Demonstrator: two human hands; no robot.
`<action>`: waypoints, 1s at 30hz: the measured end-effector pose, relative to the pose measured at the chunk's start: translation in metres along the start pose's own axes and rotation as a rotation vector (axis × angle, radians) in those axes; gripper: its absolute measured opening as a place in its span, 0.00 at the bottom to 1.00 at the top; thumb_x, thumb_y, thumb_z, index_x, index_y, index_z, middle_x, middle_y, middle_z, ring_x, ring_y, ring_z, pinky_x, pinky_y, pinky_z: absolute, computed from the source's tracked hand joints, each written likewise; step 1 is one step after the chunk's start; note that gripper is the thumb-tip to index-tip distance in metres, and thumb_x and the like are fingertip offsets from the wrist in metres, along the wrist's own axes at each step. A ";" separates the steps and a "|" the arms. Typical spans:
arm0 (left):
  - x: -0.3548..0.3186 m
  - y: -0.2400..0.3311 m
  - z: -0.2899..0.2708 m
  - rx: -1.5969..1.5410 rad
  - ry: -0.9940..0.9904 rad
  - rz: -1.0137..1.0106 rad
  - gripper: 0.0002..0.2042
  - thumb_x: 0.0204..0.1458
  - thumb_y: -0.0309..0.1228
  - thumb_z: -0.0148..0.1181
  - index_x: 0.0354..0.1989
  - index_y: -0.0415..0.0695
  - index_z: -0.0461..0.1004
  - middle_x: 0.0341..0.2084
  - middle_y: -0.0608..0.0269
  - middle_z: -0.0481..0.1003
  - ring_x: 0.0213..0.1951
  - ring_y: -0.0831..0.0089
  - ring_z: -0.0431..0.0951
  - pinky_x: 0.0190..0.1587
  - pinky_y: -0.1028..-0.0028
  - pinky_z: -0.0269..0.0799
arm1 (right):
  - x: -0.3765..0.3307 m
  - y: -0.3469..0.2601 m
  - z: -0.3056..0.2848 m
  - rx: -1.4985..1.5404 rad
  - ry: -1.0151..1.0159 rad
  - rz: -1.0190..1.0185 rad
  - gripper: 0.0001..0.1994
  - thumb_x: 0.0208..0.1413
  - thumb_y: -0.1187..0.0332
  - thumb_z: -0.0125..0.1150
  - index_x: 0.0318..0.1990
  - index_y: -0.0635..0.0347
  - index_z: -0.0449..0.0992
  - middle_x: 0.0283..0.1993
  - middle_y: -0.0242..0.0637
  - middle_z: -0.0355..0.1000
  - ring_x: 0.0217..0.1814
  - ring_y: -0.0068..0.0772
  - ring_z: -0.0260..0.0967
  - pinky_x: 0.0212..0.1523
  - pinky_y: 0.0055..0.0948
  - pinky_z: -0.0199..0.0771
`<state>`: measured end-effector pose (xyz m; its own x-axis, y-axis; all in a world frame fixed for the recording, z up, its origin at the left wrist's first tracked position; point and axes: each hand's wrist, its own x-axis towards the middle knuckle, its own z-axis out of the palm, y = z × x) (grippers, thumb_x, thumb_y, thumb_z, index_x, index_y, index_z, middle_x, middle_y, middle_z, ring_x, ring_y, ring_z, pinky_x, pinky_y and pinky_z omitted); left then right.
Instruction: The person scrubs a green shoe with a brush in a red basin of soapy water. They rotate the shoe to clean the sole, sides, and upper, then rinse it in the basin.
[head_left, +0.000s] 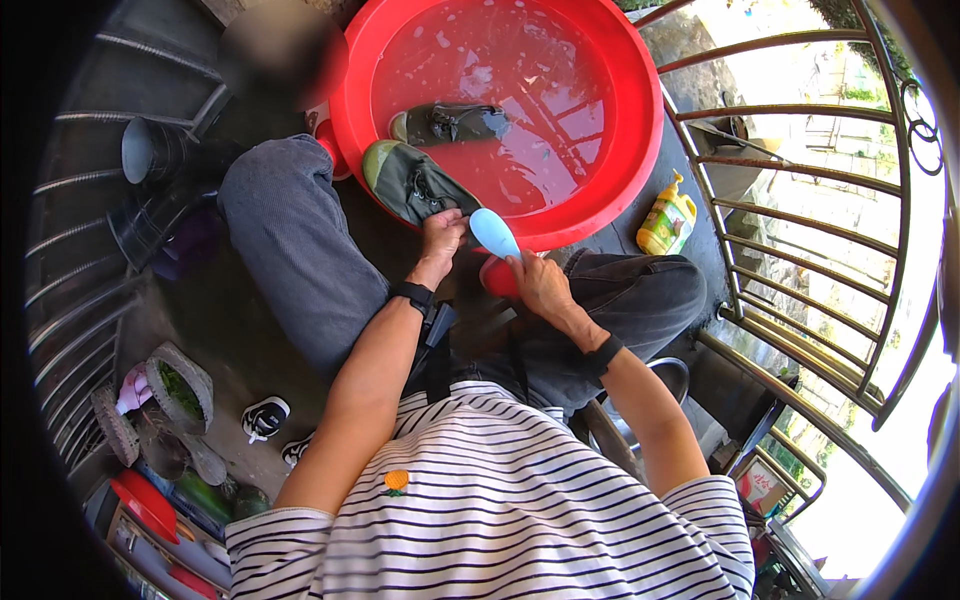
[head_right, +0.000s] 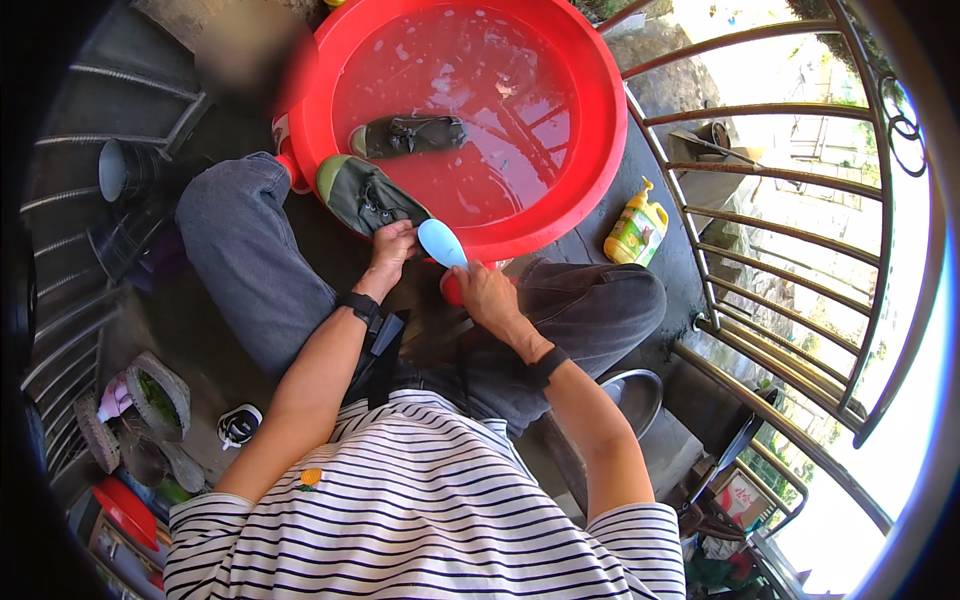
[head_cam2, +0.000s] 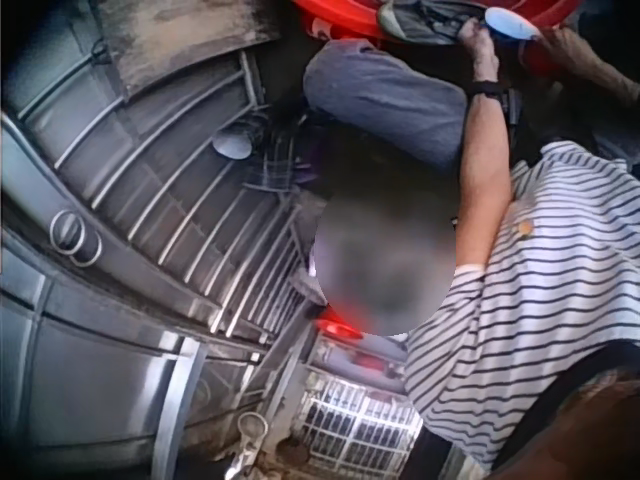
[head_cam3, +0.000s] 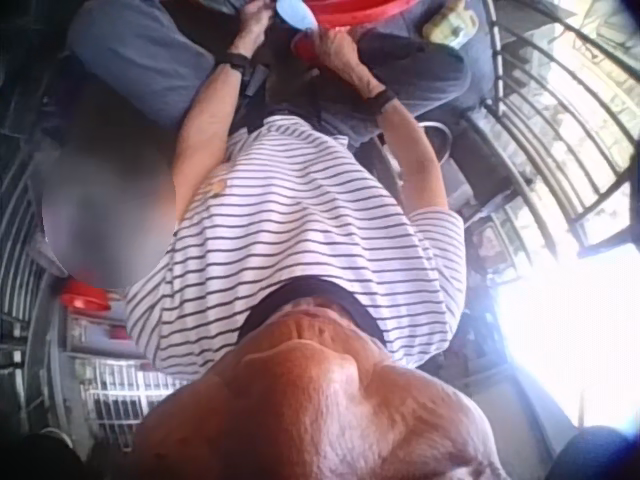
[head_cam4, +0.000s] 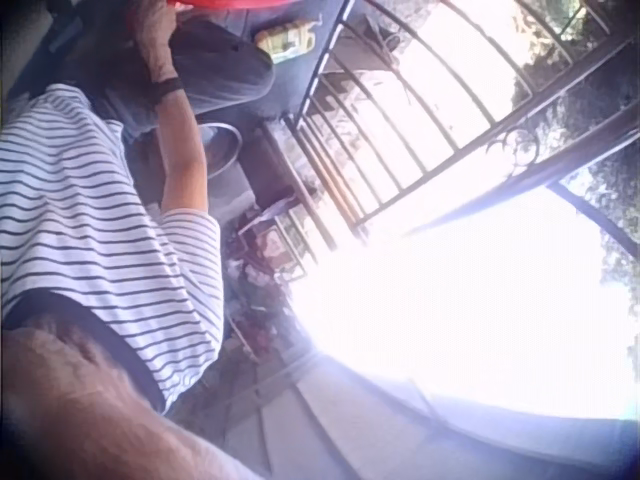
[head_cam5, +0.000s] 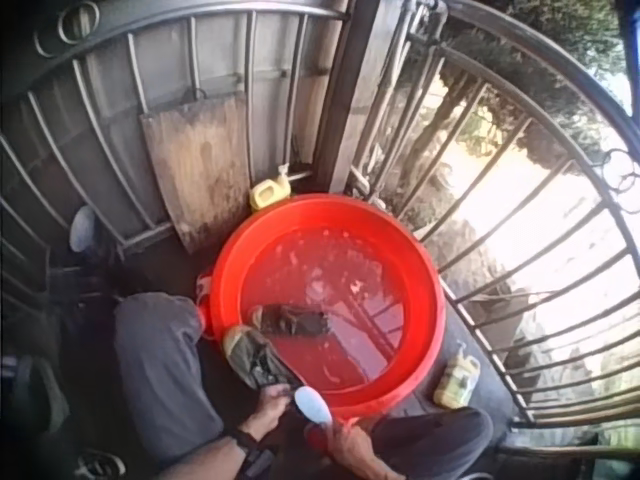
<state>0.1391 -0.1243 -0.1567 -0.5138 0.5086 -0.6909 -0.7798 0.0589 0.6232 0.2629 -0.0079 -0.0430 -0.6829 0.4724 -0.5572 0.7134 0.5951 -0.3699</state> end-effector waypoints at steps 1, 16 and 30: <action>0.000 0.000 0.000 -0.002 -0.013 0.004 0.05 0.52 0.23 0.54 0.35 0.42 0.75 0.28 0.72 0.76 0.25 0.85 0.71 0.25 0.85 0.62 | 0.006 -0.005 0.003 0.040 0.055 -0.065 0.21 0.59 0.53 0.46 0.34 0.65 0.72 0.27 0.59 0.71 0.34 0.64 0.69 0.37 0.54 0.69; 0.000 -0.002 -0.009 0.055 -0.068 0.001 0.11 0.51 0.25 0.57 0.43 0.36 0.73 0.31 0.68 0.76 0.28 0.83 0.71 0.30 0.83 0.64 | 0.020 -0.012 0.002 -0.018 0.030 -0.078 0.21 0.59 0.51 0.45 0.37 0.64 0.71 0.28 0.59 0.72 0.33 0.61 0.71 0.35 0.53 0.71; -0.001 0.004 -0.005 0.067 -0.057 0.022 0.13 0.52 0.25 0.56 0.46 0.34 0.72 0.36 0.62 0.76 0.31 0.81 0.73 0.35 0.82 0.66 | 0.039 -0.017 0.010 -0.047 0.071 -0.053 0.22 0.60 0.52 0.44 0.35 0.66 0.71 0.28 0.60 0.71 0.34 0.63 0.71 0.36 0.54 0.70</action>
<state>0.1350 -0.1289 -0.1556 -0.5081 0.5583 -0.6558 -0.7418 0.1032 0.6626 0.2259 -0.0063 -0.0661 -0.7302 0.4831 -0.4832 0.6689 0.6498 -0.3611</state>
